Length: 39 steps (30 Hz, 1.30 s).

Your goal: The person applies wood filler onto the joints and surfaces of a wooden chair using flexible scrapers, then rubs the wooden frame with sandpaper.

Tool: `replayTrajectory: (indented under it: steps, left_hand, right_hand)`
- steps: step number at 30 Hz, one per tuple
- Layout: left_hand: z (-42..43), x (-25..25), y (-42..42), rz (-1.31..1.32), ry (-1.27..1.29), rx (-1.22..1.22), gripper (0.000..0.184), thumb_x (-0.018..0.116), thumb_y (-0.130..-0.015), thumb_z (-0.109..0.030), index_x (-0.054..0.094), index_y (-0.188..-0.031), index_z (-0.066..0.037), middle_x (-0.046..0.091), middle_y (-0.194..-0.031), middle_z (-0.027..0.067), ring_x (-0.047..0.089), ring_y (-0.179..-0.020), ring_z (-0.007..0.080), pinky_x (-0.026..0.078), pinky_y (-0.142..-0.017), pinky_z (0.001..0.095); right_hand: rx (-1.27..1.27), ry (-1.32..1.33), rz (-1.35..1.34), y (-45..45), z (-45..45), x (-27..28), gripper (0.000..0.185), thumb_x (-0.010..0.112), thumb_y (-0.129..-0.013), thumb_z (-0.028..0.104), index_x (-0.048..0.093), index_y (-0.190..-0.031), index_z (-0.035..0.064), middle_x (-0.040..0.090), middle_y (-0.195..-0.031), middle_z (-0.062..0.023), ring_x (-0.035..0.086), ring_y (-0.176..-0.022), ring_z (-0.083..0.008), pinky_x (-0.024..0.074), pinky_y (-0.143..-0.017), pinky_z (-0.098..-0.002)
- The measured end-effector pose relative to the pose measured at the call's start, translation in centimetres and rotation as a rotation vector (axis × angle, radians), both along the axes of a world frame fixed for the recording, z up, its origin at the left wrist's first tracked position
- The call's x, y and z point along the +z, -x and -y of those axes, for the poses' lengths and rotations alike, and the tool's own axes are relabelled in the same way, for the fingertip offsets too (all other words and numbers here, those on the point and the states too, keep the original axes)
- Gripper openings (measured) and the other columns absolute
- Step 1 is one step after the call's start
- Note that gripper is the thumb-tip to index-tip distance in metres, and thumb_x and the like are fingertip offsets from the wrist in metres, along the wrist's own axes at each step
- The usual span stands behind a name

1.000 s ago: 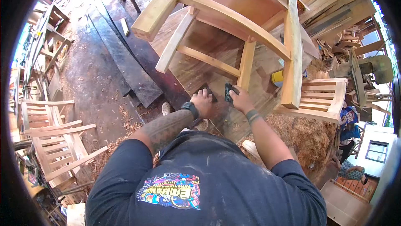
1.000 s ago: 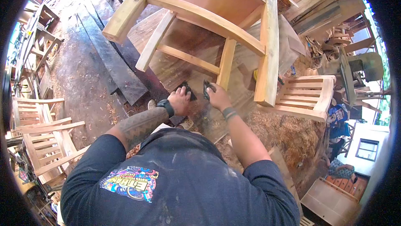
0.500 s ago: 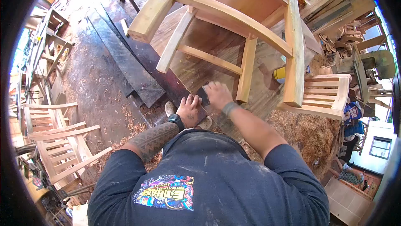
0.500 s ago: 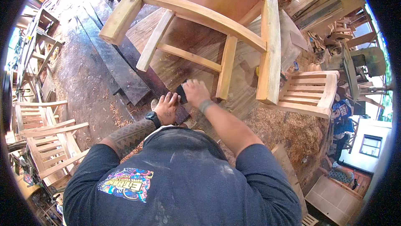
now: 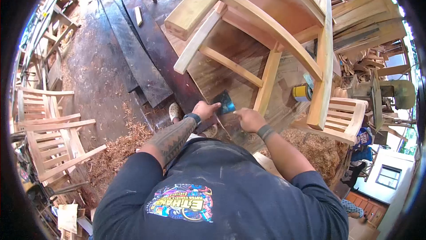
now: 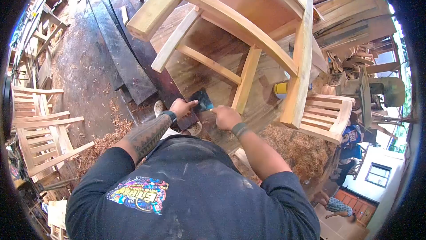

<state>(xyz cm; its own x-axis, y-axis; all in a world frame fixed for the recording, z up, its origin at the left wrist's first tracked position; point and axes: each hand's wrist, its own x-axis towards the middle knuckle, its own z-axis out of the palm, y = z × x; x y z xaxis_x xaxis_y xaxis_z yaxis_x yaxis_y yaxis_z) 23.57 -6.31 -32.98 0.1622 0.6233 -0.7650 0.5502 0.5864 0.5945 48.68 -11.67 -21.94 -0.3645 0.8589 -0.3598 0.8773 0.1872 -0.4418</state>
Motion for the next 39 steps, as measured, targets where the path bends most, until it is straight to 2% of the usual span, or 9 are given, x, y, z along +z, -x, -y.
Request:
replayTrajectory:
  steps: [3,6,12,19,23,27,31,37,39]
  left_hand:
    - [-0.6,0.4,-0.2,0.006,-0.002,-0.038,0.061,0.078,-0.091,-0.058,0.073,-0.078,0.002,0.07,-0.07,0.0116,0.07,-0.06,0.0205,0.057,-0.054,0.0385]
    - [-0.4,1.6,0.2,0.017,0.021,-0.048,0.06,0.072,-0.096,-0.053,0.076,-0.083,0.005,0.076,-0.078,0.0182,0.077,-0.078,0.0278,0.059,-0.072,0.0408]
    - [0.5,-1.0,0.5,0.054,-0.14,-0.056,0.047,0.074,-0.097,-0.044,0.077,-0.088,0.002,0.075,-0.077,0.0158,0.075,-0.073,0.0263,0.058,-0.071,0.0403]
    - [0.7,0.1,0.5,0.141,-0.009,0.146,0.046,0.076,-0.095,-0.044,0.077,-0.089,0.002,0.074,-0.075,0.0104,0.071,-0.063,0.0205,0.055,-0.058,0.0362]
    - [0.4,2.1,0.0,0.066,-0.009,0.139,0.051,0.077,-0.094,-0.048,0.076,-0.086,0.003,0.071,-0.072,0.0105,0.069,-0.058,0.0207,0.055,-0.057,0.0364]
    - [0.0,0.7,0.1,0.087,0.024,0.11,0.054,0.078,-0.094,-0.05,0.071,-0.089,0.004,0.07,-0.073,0.0094,0.068,-0.059,0.0196,0.056,-0.055,0.0357]
    - [0.2,0.2,-0.1,0.117,0.051,0.136,0.059,0.074,-0.095,-0.055,0.074,-0.082,0.002,0.069,-0.07,0.0086,0.066,-0.057,0.02,0.053,-0.055,0.0373]
    - [0.0,2.5,-0.7,0.159,0.175,0.264,0.063,0.07,-0.096,-0.061,0.073,-0.09,0.002,0.066,-0.068,0.0073,0.06,-0.053,0.0206,0.051,-0.053,0.0367]
    - [-0.4,2.0,-0.8,0.11,0.179,0.239,0.067,0.07,-0.094,-0.065,0.072,-0.091,0.002,0.065,-0.067,0.0078,0.058,-0.052,0.0216,0.051,-0.053,0.0369]
  right_hand:
    - [0.026,-0.031,0.067,0.1,-1.1,0.2,0.03,0.058,-0.091,0.013,0.074,-0.116,0.0062,0.072,-0.106,-0.0189,0.069,-0.103,-0.0393,0.0547,-0.09,-0.0491]
    - [0.006,-0.042,0.062,0.2,-1.2,-0.2,0.031,0.059,-0.091,0.013,0.073,-0.118,0.0065,0.072,-0.107,-0.0186,0.069,-0.103,-0.0395,0.0546,-0.091,-0.0486]
    - [-0.301,-0.132,-0.039,0.9,-0.2,-2.3,0.031,0.057,-0.09,0.013,0.074,-0.114,0.0035,0.072,-0.106,-0.0234,0.069,-0.104,-0.0422,0.0544,-0.092,-0.0507]
    - [-0.962,0.545,-0.448,-3.1,-4.0,-6.4,0.03,0.073,-0.086,0.007,0.073,-0.113,-0.0051,0.072,-0.092,-0.0134,0.069,-0.083,-0.0265,0.0535,-0.071,-0.0427]
    - [-0.809,0.39,-0.397,-3.7,-0.2,-9.1,0.031,0.071,-0.09,0.009,0.069,-0.117,-0.0064,0.072,-0.091,-0.0127,0.071,-0.079,-0.0277,0.0563,-0.069,-0.048]
    - [-1.118,0.663,-1.013,-2.0,4.3,-10.3,0.025,0.062,-0.099,0.009,0.067,-0.121,-0.0041,0.074,-0.104,-0.013,0.073,-0.092,-0.0282,0.0614,-0.086,-0.0485]
    - [-1.199,0.758,-1.216,-0.3,4.9,-9.7,0.028,0.063,-0.101,0.01,0.065,-0.125,-0.0032,0.073,-0.108,-0.0121,0.072,-0.091,-0.0271,0.0601,-0.082,-0.0443]
    - [-0.949,0.548,-1.064,-1.0,-2.4,-9.3,0.031,0.062,-0.102,0.015,0.063,-0.128,-0.0015,0.075,-0.109,-0.011,0.073,-0.094,-0.0243,0.0599,-0.08,-0.0416]
    - [-0.78,0.164,-0.677,-1.8,-5.4,-10.0,0.029,0.062,-0.1,0.015,0.065,-0.124,-0.0015,0.076,-0.107,-0.0144,0.074,-0.093,-0.0279,0.0594,-0.08,-0.0411]
